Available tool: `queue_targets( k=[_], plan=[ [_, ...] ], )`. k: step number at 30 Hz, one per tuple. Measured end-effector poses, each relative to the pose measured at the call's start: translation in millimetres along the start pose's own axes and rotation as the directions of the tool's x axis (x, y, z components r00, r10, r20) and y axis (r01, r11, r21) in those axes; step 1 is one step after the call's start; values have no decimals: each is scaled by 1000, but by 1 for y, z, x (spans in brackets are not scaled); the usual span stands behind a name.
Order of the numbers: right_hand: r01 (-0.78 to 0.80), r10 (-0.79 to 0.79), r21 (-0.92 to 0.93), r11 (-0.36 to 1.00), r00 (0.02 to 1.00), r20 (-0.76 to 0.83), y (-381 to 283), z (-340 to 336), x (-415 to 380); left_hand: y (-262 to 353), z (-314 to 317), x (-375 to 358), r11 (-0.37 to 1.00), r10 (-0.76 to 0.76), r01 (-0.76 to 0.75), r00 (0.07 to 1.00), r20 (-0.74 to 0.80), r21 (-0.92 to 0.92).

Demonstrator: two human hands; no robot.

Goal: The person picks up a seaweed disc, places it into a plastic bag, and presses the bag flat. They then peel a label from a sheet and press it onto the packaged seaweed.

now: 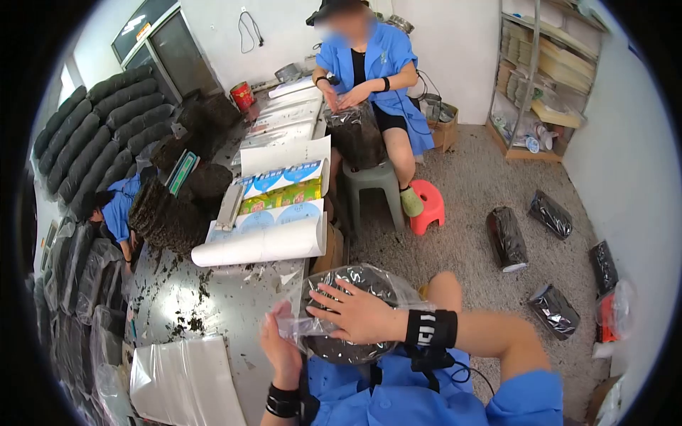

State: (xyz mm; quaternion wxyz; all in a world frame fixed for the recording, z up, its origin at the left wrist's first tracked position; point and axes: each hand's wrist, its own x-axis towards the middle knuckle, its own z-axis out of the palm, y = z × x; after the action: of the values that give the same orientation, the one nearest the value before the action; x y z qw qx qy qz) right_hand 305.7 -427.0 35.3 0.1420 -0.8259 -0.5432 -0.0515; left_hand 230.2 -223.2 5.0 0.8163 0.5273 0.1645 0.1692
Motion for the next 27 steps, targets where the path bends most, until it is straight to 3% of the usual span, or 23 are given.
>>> queue_targets(
  k=[1, 2, 4, 6, 7, 8, 9, 12, 14, 16, 17, 18, 19, 20, 22, 24, 25, 27],
  plan=[
    [5, -5, -2, 1000, 1000, -27, 0, 0, -2, -5, 9, -7, 976, -8, 2, 1000, -28, -217],
    [-6, 5, -2, 1000, 999, -40, 1, -1, -2, -11, 14, -9, 978, -6, 3, 1000, -15, -207],
    [-22, 22, -4, 1000, 1000, -22, -2, 0, -5, -27, 16, -20, 981, -147, 130, 982, 115, 143],
    [-44, 44, 6, 999, 999, -15, -3, 2, -6, -26, 16, -17, 980, -152, 137, 984, 96, 147],
    [-40, 40, 0, 999, 999, -10, -1, 3, -6, -22, 14, -13, 748, 183, -322, 941, 286, 581],
    [-31, 31, -9, 999, 1000, -7, 1, 3, -5, -16, 15, -10, 181, 340, -655, 741, 578, 733],
    [-25, 25, -16, 1000, 1000, 0, 1, 2, -6, -16, 22, -16, 293, 305, -600, 797, 522, 745],
    [-51, 53, -54, 997, 998, 28, 2, 2, -7, -12, 55, -36, 169, 303, -608, 781, 546, 776],
    [-70, 70, -6, 998, 997, 18, 4, 3, -11, -17, 67, -49, 172, 241, -614, 785, 571, 771],
    [-23, 26, -72, 997, 999, 37, 10, -1, -13, -20, 74, -52, 181, 268, -643, 761, 591, 744],
    [-86, 87, 130, 988, 996, 0, 17, -2, -15, -21, 70, -53, 247, 233, -666, 746, 624, 704],
    [-84, 85, 127, 988, 996, -1, 25, -8, -22, -17, 74, -54, 246, 237, -667, 745, 624, 703],
    [-127, 183, 377, 917, 976, -117, 35, -17, -33, -12, 79, -58, 127, 137, -717, 697, 704, 685],
    [-128, 307, 608, 784, 931, -200, 43, -27, -46, -9, 84, -61, 13, 23, -764, 645, 763, 645],
    [-350, 506, 597, 721, 855, -110, 53, -57, -86, -6, 88, -60, -32, -16, -776, 630, 776, 630],
    [-450, 662, 582, 677, 718, -213, 65, -69, -138, -1, 90, -55, -69, -59, -783, 622, 781, 619],
    [-468, 673, 575, 671, 710, -207, 72, -51, -169, -4, 89, -52, -75, -66, -781, 624, 778, 620],
    [-169, 914, 965, 201, 385, -124, 73, 5, -225, -7, 91, -49, -79, -56, -792, 610, 791, 605]
  ],
)
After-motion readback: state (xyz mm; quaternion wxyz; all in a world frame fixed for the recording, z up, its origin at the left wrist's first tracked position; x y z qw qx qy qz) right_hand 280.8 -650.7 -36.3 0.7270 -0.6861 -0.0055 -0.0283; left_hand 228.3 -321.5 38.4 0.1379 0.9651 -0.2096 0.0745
